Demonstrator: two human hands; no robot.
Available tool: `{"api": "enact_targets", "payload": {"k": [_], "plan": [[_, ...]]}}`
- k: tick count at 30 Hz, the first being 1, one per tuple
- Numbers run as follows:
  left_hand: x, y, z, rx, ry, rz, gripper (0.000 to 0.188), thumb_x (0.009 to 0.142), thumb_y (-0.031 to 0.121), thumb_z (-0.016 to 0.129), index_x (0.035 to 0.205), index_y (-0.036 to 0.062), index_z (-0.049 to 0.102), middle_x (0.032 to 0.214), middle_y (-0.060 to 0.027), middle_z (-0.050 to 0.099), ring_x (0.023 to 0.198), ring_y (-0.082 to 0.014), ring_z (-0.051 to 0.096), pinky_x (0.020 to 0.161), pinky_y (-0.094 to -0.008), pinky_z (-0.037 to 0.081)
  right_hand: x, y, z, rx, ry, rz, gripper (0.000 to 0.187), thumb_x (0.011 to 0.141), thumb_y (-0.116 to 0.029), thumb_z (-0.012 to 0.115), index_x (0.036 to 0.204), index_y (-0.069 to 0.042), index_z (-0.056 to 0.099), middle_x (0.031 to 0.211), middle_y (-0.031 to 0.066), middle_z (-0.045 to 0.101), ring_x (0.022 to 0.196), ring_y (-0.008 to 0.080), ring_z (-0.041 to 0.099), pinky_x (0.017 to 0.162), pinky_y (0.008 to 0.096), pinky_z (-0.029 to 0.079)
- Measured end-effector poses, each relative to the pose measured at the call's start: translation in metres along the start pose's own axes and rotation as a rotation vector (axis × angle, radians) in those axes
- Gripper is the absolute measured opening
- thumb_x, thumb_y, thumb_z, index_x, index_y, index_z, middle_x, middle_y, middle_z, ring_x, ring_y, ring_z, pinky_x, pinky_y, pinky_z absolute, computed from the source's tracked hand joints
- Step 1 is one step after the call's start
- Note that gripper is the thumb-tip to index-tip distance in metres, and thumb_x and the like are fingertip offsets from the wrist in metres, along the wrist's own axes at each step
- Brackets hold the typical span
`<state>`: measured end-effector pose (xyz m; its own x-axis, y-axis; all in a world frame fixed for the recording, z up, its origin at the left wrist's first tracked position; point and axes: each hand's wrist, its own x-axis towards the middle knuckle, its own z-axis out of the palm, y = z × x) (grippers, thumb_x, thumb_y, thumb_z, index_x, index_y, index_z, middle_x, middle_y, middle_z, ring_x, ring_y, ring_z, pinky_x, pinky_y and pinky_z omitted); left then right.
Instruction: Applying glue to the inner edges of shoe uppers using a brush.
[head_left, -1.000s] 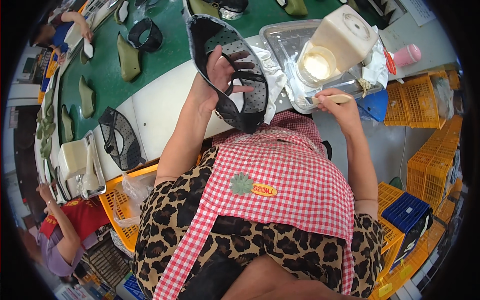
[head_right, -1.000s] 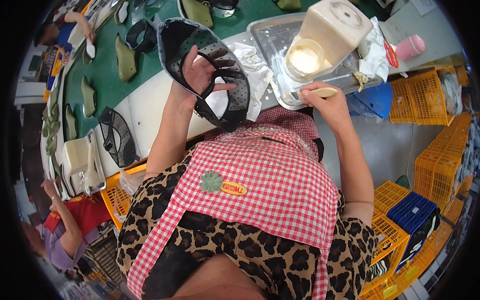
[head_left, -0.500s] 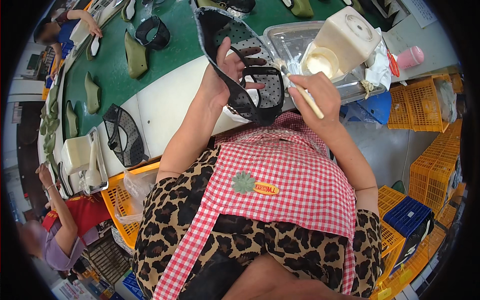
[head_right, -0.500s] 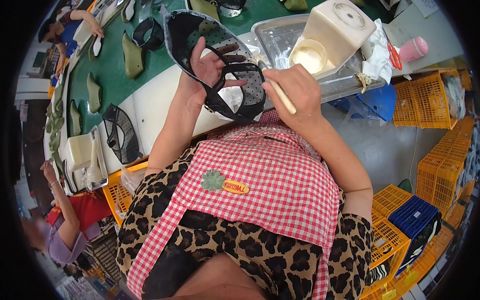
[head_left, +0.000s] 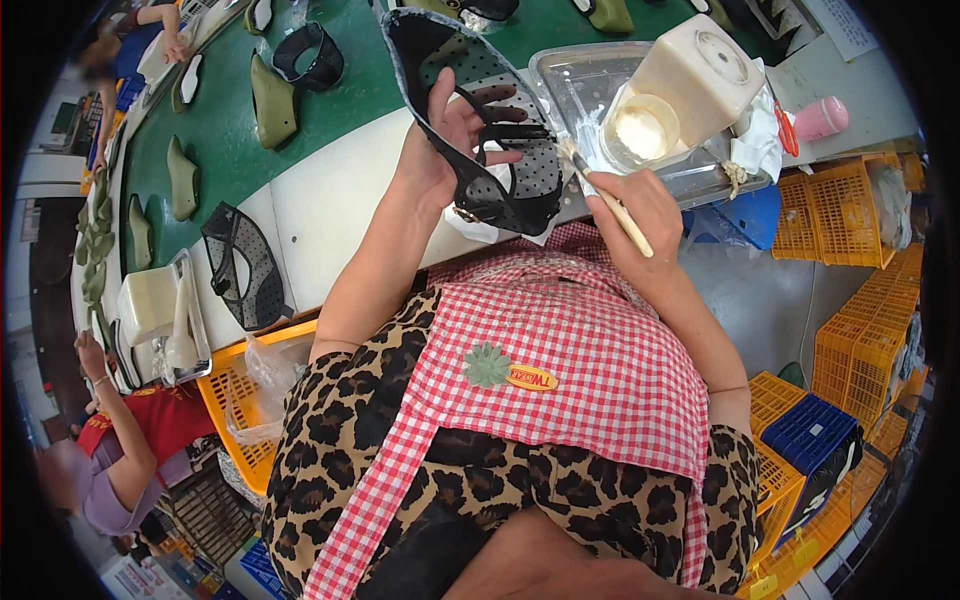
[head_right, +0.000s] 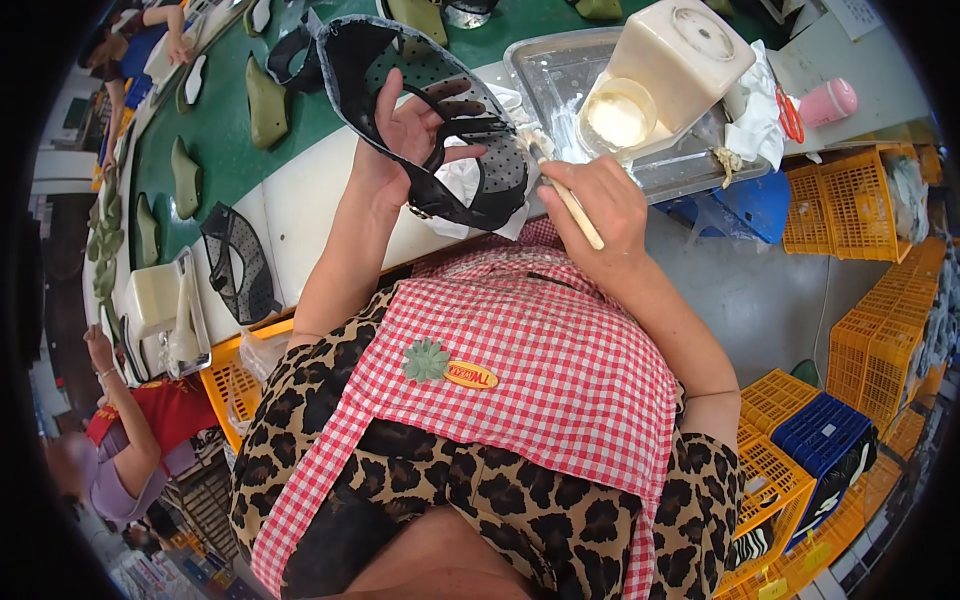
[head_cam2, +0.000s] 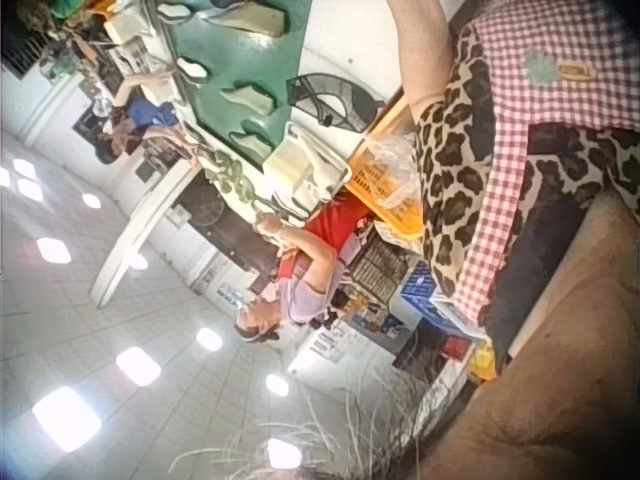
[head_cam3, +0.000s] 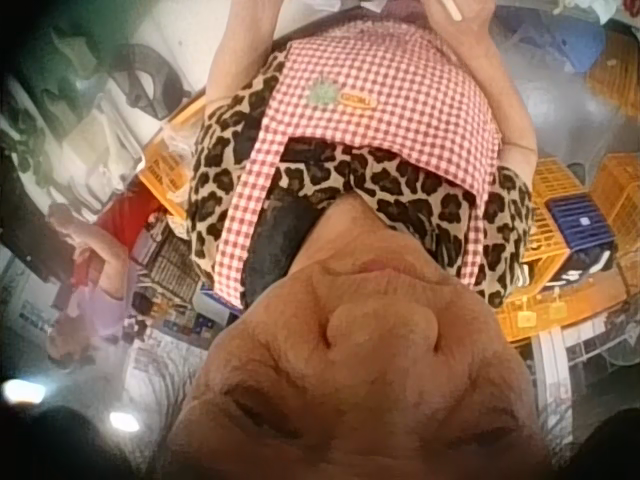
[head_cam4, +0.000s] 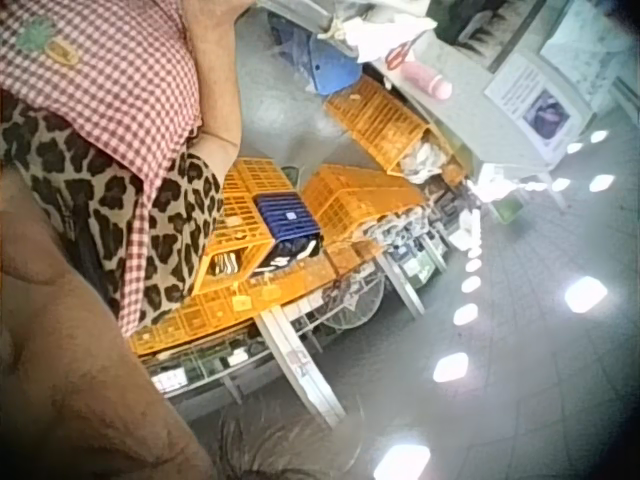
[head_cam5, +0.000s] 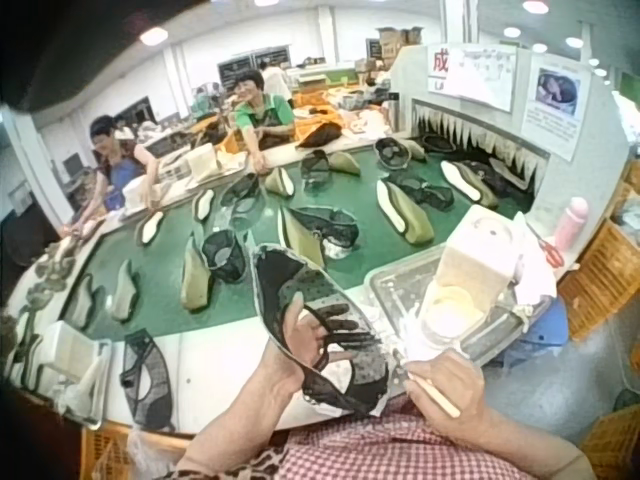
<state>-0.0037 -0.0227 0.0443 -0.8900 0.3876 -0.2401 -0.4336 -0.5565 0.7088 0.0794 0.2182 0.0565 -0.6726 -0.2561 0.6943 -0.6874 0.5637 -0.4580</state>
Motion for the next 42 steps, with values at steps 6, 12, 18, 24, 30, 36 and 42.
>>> {"api": "enact_targets", "payload": {"k": [6, 12, 18, 24, 30, 36, 42], "plan": [[-0.006, -0.001, 0.007, 0.064, -0.136, 0.162, 0.077, 0.096, 0.065, 0.041, 0.127, -0.0039, 0.057, 0.121, -0.0200, 0.065, 0.117, -0.0329, 0.060, 0.106, -0.0533, 0.042, -0.007, 0.011, 0.009, -0.102, -0.067, -0.044, 0.018, 0.077, -0.001, 0.075, 0.094, -0.001, 0.068, 0.083, 0.0114, 0.068, 0.067, 0.0281, 0.059, 0.059, 0.0364, 0.047], [-0.004, -0.008, 0.007, 0.134, -0.152, 0.318, 0.079, 0.096, 0.067, 0.038, 0.126, -0.0033, 0.057, 0.123, -0.0194, 0.064, 0.120, -0.0315, 0.058, 0.109, -0.0497, 0.039, -0.016, 0.005, 0.002, -0.037, -0.079, 0.010, 0.017, 0.077, -0.001, 0.075, 0.092, -0.001, 0.068, 0.081, 0.0114, 0.068, 0.065, 0.0283, 0.059, 0.059, 0.0369, 0.047], [0.008, -0.031, -0.006, 0.248, -0.185, 0.409, 0.087, 0.092, 0.073, 0.041, 0.130, -0.0037, 0.053, 0.126, -0.0174, 0.061, 0.123, -0.0281, 0.055, 0.112, -0.0442, 0.036, 0.001, 0.000, 0.004, 0.008, 0.012, 0.055, 0.016, 0.076, -0.002, 0.076, 0.090, -0.001, 0.069, 0.080, 0.0114, 0.068, 0.067, 0.0285, 0.062, 0.060, 0.0363, 0.049], [0.000, -0.035, 0.005, 0.322, -0.295, 0.371, 0.098, 0.087, 0.079, 0.042, 0.134, -0.0071, 0.049, 0.133, -0.0192, 0.055, 0.128, -0.0276, 0.049, 0.112, -0.0407, 0.036, -0.014, 0.012, 0.018, -0.029, -0.086, 0.136, 0.012, 0.076, -0.003, 0.075, 0.087, -0.003, 0.070, 0.079, 0.0112, 0.068, 0.068, 0.0279, 0.064, 0.061, 0.0373, 0.051], [-0.015, -0.034, 0.016, 0.332, -0.339, 0.389, 0.083, 0.089, 0.072, 0.051, 0.132, 0.0007, 0.054, 0.120, -0.0078, 0.061, 0.112, -0.0146, 0.057, 0.098, -0.0298, 0.045, -0.026, 0.004, 0.011, 0.189, -0.190, 0.345, 0.009, 0.079, -0.006, 0.074, 0.087, -0.003, 0.072, 0.080, 0.0115, 0.069, 0.070, 0.0257, 0.066, 0.063, 0.0360, 0.052], [-0.016, -0.030, 0.011, 0.336, -0.468, 0.422, 0.070, 0.097, 0.060, 0.049, 0.132, 0.0001, 0.054, 0.123, -0.0085, 0.060, 0.114, -0.0154, 0.058, 0.099, -0.0310, 0.046, -0.005, -0.006, -0.003, 0.096, -0.035, 0.259, 0.012, 0.078, -0.004, 0.075, 0.089, -0.002, 0.071, 0.080, 0.0109, 0.069, 0.069, 0.0257, 0.065, 0.062, 0.0354, 0.050], [-0.025, -0.026, 0.027, 0.436, -0.353, 0.394, 0.109, 0.080, 0.086, 0.043, 0.133, -0.0086, 0.046, 0.130, -0.0219, 0.056, 0.124, -0.0298, 0.054, 0.107, -0.0440, 0.041, -0.013, 0.009, 0.016, 0.006, -0.047, 0.074, 0.013, 0.075, -0.001, 0.075, 0.087, -0.002, 0.071, 0.078, 0.0102, 0.068, 0.066, 0.0263, 0.062, 0.058, 0.0353, 0.049]]}}
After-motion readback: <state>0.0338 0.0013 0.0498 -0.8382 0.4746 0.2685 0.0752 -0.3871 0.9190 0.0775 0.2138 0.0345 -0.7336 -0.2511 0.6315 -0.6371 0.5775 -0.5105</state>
